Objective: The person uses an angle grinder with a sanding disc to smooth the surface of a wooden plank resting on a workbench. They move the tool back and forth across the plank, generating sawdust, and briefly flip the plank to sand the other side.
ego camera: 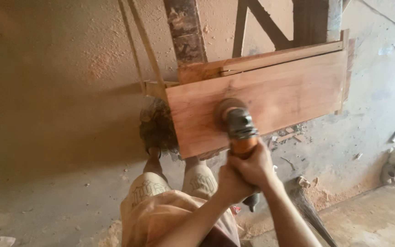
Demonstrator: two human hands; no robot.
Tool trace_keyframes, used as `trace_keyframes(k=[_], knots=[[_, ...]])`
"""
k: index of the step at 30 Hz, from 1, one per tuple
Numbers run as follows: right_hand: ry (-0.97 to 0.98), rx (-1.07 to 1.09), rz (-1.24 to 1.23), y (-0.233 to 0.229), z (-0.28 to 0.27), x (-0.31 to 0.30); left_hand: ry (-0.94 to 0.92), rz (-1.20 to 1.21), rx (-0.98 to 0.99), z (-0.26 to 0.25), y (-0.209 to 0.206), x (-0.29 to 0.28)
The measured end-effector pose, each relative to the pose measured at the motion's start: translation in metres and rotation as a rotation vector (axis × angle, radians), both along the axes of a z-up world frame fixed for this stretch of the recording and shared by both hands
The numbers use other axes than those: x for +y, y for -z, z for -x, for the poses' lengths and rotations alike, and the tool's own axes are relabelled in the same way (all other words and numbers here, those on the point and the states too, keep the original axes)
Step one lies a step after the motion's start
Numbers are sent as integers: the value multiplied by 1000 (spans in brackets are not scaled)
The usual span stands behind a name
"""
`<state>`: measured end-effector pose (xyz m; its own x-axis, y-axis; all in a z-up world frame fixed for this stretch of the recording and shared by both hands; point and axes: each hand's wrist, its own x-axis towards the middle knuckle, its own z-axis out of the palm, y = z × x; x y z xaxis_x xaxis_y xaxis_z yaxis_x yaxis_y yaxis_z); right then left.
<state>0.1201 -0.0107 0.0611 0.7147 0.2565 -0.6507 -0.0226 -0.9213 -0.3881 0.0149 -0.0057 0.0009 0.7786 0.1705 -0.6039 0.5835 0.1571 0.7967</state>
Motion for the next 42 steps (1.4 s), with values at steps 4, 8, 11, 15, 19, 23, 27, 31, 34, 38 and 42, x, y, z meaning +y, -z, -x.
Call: trace_keyframes(k=[4, 8, 11, 15, 19, 23, 27, 31, 34, 38, 42], knots=[[62, -57, -16, 13, -47, -37, -38, 59, 70, -52, -3, -13], [80, -40, -59, 17, -88, -70, -72, 44, 14, -93, -6, -39], [117, -61, -108, 20, -128, -98, -101, 54, -57, -133, 0, -64], [227, -61, -55, 29, -180, -140, 23, 87, -21, -189, 9, -97], [365, -66, -8, 32, -226, -170, 236, 42, -14, -242, 13, -112], [526, -54, -107, 32, -258, -191, 276, 20, -56, -281, 10, -119], [603, -111, -164, 38, -258, -183, 400, -41, -51, -294, 12, -97], [585, -73, -253, 42, -227, -149, 326, -41, -28, -258, 11, -71], [320, -61, -225, 38, -182, -114, 72, 47, -57, -194, 4, -54], [48, -69, -134, 33, -109, -61, -90, 21, 23, -110, 1, -15], [-44, 11, -208, 26, -54, -13, -206, -16, 14, -47, -1, 22]])
